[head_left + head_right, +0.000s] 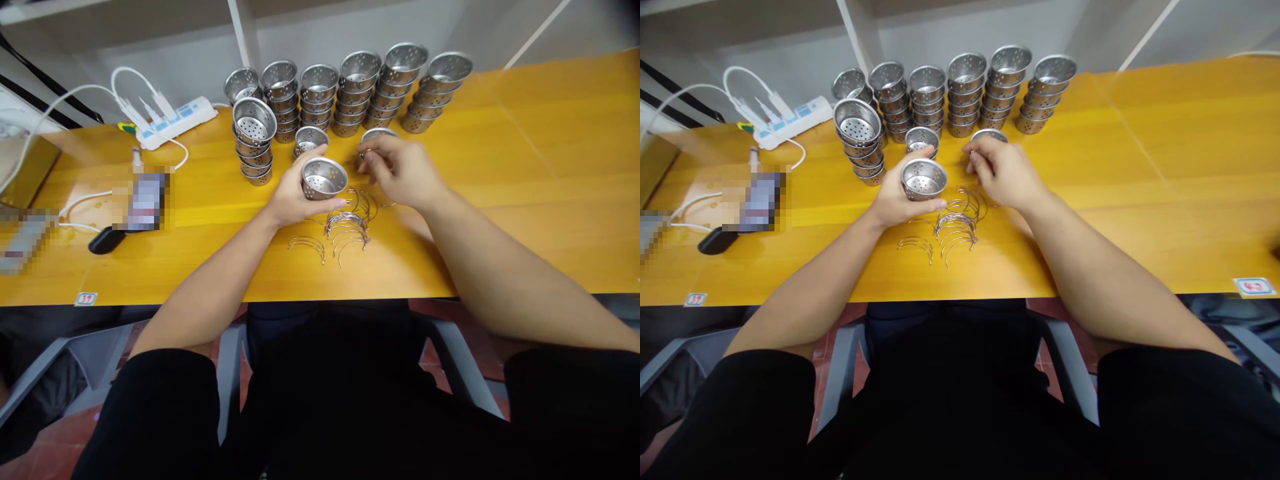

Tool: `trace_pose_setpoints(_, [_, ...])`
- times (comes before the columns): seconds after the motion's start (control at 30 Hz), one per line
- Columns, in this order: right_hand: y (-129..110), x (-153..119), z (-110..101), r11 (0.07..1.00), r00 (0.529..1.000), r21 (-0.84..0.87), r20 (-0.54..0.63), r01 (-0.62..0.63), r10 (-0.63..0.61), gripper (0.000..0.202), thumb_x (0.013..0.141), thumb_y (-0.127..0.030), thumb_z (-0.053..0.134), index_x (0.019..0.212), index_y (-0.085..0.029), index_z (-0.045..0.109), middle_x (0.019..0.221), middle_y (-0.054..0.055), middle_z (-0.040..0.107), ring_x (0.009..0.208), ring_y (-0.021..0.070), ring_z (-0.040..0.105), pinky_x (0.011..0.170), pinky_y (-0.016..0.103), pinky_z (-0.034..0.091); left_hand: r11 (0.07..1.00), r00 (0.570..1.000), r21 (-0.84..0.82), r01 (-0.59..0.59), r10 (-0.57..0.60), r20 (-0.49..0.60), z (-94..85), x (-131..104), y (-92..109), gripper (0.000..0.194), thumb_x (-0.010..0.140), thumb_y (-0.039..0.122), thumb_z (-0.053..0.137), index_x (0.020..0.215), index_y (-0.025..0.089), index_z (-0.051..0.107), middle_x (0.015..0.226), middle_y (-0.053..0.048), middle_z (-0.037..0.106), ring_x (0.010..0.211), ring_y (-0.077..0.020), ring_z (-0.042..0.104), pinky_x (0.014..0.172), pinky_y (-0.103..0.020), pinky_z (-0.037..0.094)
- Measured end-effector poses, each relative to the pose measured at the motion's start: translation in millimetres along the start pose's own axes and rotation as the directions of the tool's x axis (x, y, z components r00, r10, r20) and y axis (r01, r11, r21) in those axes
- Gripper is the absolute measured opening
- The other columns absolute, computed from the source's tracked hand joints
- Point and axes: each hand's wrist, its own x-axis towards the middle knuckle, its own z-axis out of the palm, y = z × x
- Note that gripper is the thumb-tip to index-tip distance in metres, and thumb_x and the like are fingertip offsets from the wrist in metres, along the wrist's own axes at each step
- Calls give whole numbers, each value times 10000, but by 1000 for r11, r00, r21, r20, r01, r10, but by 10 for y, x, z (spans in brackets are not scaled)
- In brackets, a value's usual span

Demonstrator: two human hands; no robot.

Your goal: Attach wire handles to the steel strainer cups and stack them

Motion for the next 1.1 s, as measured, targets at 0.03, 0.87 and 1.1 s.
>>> trace_pose_setpoints(0.03, [-34, -2, 23, 1000, 1000, 29, -11, 1, -1, 721, 1216, -978, 621, 1459, -339, 851, 1197, 146, 941, 1054, 404, 895, 1068, 654, 747, 1000, 1000, -25, 1, -1, 30, 10, -18, 0, 1153, 943, 700, 1164, 1874, 290, 622, 1769, -195, 751, 1703, -434, 780, 1472, -679, 655])
trace_pose_setpoints(0.87, [84, 28, 218, 941, 954, 154, -45, 300, -296, 358, 1182, -705, 923, 1137, -364, 1022, 1063, 124, 852, 900, 327, 744, 859, 539, 639, 961, 946, 6, -277, 271, 179, -37, 1, -70, 895, 886, 611, 1176, 1595, 237, 778, 1586, -183, 831, 1509, -435, 826, 1412, -632, 656])
trace_pose_setpoints(1.1, [45, 24, 213, 943, 948, 97, -26, 318, -317, 243, 1187, -547, 908, 1108, -331, 987, 938, 85, 781, 773, 272, 653, 763, 492, 556, 951, 935, -5, -309, 305, 182, -12, -1, -123, 830, 934, 506, 1122, 1627, 249, 745, 1609, -172, 821, 1554, -436, 815, 1418, -625, 663])
